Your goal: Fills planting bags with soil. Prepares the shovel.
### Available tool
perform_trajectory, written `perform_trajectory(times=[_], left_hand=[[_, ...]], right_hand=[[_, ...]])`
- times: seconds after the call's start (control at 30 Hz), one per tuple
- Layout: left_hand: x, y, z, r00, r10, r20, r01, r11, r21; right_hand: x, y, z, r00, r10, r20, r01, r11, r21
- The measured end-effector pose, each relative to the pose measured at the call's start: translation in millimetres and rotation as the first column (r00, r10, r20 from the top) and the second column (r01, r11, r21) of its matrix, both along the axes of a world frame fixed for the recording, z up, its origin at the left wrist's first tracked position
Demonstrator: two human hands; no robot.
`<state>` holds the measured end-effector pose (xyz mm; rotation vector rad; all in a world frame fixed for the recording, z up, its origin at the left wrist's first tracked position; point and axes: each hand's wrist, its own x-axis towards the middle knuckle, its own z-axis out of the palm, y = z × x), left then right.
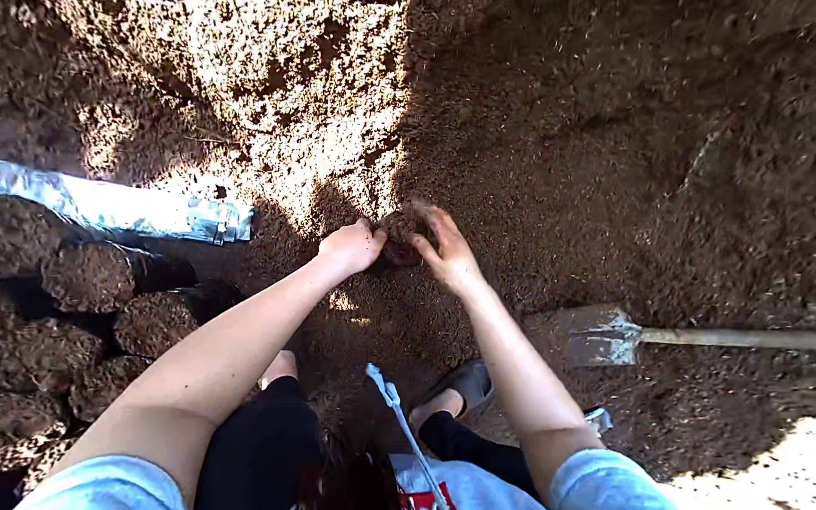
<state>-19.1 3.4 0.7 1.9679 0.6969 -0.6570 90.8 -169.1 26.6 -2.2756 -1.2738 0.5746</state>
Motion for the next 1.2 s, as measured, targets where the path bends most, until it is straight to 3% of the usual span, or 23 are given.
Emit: perform_trajectory(times=[0.17, 0.3, 0.4, 0.5, 0.63, 0.73, 0.77, 0.83, 0.9, 0.97, 1.03, 1.1, 1.13, 1.2], left_hand=[[5.3, -5.9, -4.3, 0.996, -0.032, 0.081, 0.03, 0.999, 0.026], [0.3, -6.7, -8.0, 0.994, 0.003, 0.113, -0.009, 0.999, 0.046], [0.0, -0.8, -9.3, 0.993, -0.006, 0.114, 0.003, 0.999, 0.032], [4.7, -1.6, -10.4, 0.984, -0.098, 0.15, 0.09, 0.994, 0.061], [8.6, -4.3, -3.1, 0.976, -0.135, 0.17, 0.117, 0.987, 0.115], [5.7, 1.3, -2.2, 0.962, -0.101, 0.252, 0.071, 0.99, 0.126], [3.8, 2.6, -3.6, 0.949, -0.068, 0.309, 0.024, 0.989, 0.146], [-0.1, -1.6, -10.1, 0.89, -0.078, 0.449, -0.014, 0.98, 0.199], [3.6, -13.8, -21.4, 0.82, -0.26, 0.51, 0.097, 0.941, 0.324], [17.6, -24.4, -30.9, 0.736, -0.429, 0.524, 0.212, 0.881, 0.423], [31.2, -25.9, -35.5, 0.616, -0.535, 0.578, 0.298, 0.838, 0.457], [32.6, -25.7, -26.5, 0.563, -0.519, 0.644, 0.259, 0.85, 0.458], [27.6, -24.7, -18.8, 0.609, -0.445, 0.657, 0.168, 0.882, 0.441], [11.9, -18.9, 1.6, 0.819, -0.199, 0.538, -0.022, 0.926, 0.376]], right_hand=[[-37.4, -9.0, -71.6, 0.961, 0.002, 0.275, -0.006, 1.0, 0.015], [-29.9, -13.1, -36.7, 0.996, 0.04, 0.074, -0.035, 0.997, -0.061], [-29.2, -28.0, -22.1, 0.985, -0.072, 0.158, 0.085, 0.994, -0.073], [-45.3, -25.6, -26.4, 0.994, -0.006, 0.106, 0.036, 0.96, -0.279], [-49.1, -12.7, -20.9, 0.992, 0.036, 0.124, 0.016, 0.917, -0.397], [-27.4, -3.9, 12.4, 0.999, 0.007, -0.051, -0.027, 0.919, -0.394], [-15.0, -5.9, 18.0, 0.99, -0.049, -0.135, 0.003, 0.947, -0.321], [0.5, -15.6, 18.1, 0.931, -0.256, -0.259, 0.23, 0.965, -0.127], [6.8, -21.9, 9.0, 0.8, -0.46, -0.386, 0.478, 0.877, -0.055], [5.1, -24.5, 0.4, 0.694, -0.539, -0.477, 0.582, 0.81, -0.069], [-3.1, -29.0, -6.8, 0.722, -0.522, -0.453, 0.558, 0.828, -0.066], [-10.7, -37.2, -8.6, 0.836, -0.447, -0.32, 0.457, 0.888, -0.045], [-13.6, -41.7, -8.7, 0.889, -0.385, -0.249, 0.386, 0.921, -0.048], [-18.6, -48.1, -13.6, 0.963, -0.246, -0.109, 0.24, 0.969, -0.062]])
